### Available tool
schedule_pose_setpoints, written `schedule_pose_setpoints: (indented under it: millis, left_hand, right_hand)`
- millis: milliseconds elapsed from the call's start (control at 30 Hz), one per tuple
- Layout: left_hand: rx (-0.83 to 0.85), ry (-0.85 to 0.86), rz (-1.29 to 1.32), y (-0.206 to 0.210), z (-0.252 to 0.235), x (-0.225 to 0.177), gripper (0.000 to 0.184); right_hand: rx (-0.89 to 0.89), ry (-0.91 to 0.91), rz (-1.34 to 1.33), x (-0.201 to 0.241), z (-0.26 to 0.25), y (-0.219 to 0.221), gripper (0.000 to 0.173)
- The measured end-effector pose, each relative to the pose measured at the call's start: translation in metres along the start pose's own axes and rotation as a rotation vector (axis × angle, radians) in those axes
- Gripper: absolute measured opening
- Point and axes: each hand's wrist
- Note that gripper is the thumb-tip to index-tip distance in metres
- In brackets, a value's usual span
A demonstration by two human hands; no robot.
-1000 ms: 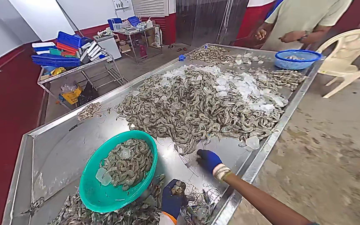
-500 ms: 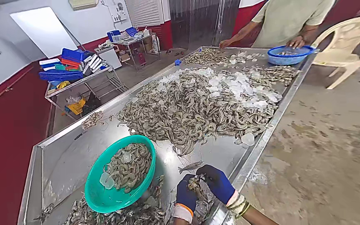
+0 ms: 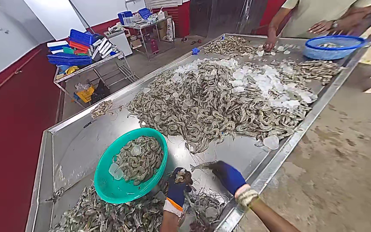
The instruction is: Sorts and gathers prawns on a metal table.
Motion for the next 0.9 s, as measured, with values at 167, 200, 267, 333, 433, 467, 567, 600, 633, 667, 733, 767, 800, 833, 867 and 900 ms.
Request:
schedule_pose_setpoints:
  millis: [167, 200, 267, 333, 433, 467, 567, 600, 633, 667, 733, 767, 800, 833, 867, 900]
  left_hand:
    - [0.075, 0.068, -0.079, 0.004, -0.01, 0.008, 0.027]
    - [0.099, 0.108, -0.21, 0.005, -0.01, 0.011, 0.038]
    - [0.149, 0.132, -0.56, 0.007, -0.006, 0.015, 0.048]
    - [0.258, 0.082, -0.725, 0.018, -0.004, 0.018, 0.056]
    - [0.268, 0.086, -0.703, 0.034, 0.003, 0.023, 0.062]
    - [0.238, 0.079, -0.709, 0.036, 0.008, 0.02, 0.059]
    - [0.174, 0.001, -0.746, 0.04, 0.022, 0.015, 0.051]
    - [0.181, -0.025, -0.761, 0.04, 0.025, 0.015, 0.049]
    - [0.206, -0.04, -0.778, 0.039, 0.026, 0.014, 0.046]
    - [0.25, -0.042, -0.784, 0.037, 0.025, 0.014, 0.044]
    - [0.348, -0.028, -0.753, 0.032, 0.018, 0.011, 0.043]
    - [0.367, -0.026, -0.717, 0.028, 0.014, 0.012, 0.044]
    - [0.371, -0.025, -0.679, 0.025, 0.011, 0.014, 0.044]
    - [0.365, -0.018, -0.641, 0.022, 0.009, 0.014, 0.043]
    - [0.354, -0.011, -0.609, 0.019, 0.008, 0.012, 0.043]
    - [0.343, -0.002, -0.58, 0.016, 0.007, 0.009, 0.042]
  right_hand:
    - [0.056, -0.024, 0.378, -0.004, -0.048, 0.021, 0.026]
    - [0.094, -0.012, 0.411, 0.001, -0.038, 0.031, 0.026]
    - [0.187, 0.024, 0.418, 0.012, -0.011, 0.04, 0.027]
    - [0.216, 0.042, 0.346, 0.024, 0.013, 0.034, 0.029]
    - [0.16, 0.001, 0.194, 0.037, 0.031, 0.027, 0.035]
    - [0.146, -0.039, 0.159, 0.036, 0.034, 0.029, 0.042]
    - [0.047, -0.167, 0.317, 0.032, 0.04, 0.031, 0.05]
    - [0.032, -0.173, 0.401, 0.034, 0.042, 0.031, 0.049]
    - [0.038, -0.166, 0.465, 0.037, 0.043, 0.029, 0.045]
    - [0.064, -0.146, 0.517, 0.041, 0.043, 0.026, 0.04]
    - [0.097, -0.138, 0.591, 0.044, 0.037, 0.018, 0.025]
    - [0.101, -0.153, 0.587, 0.045, 0.033, 0.015, 0.02]
    - [0.094, -0.171, 0.556, 0.044, 0.03, 0.014, 0.018]
    - [0.075, -0.183, 0.504, 0.042, 0.027, 0.013, 0.017]
    - [0.045, -0.182, 0.426, 0.041, 0.023, 0.01, 0.017]
    - [-0.016, -0.175, 0.323, 0.035, 0.018, 0.006, 0.018]
Point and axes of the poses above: each hand's wrist, its own z-axis away from the middle knuckle, its own y-axis out of the palm, x = y × z, and after that the axes turned 5 degrees about -z, right-handed
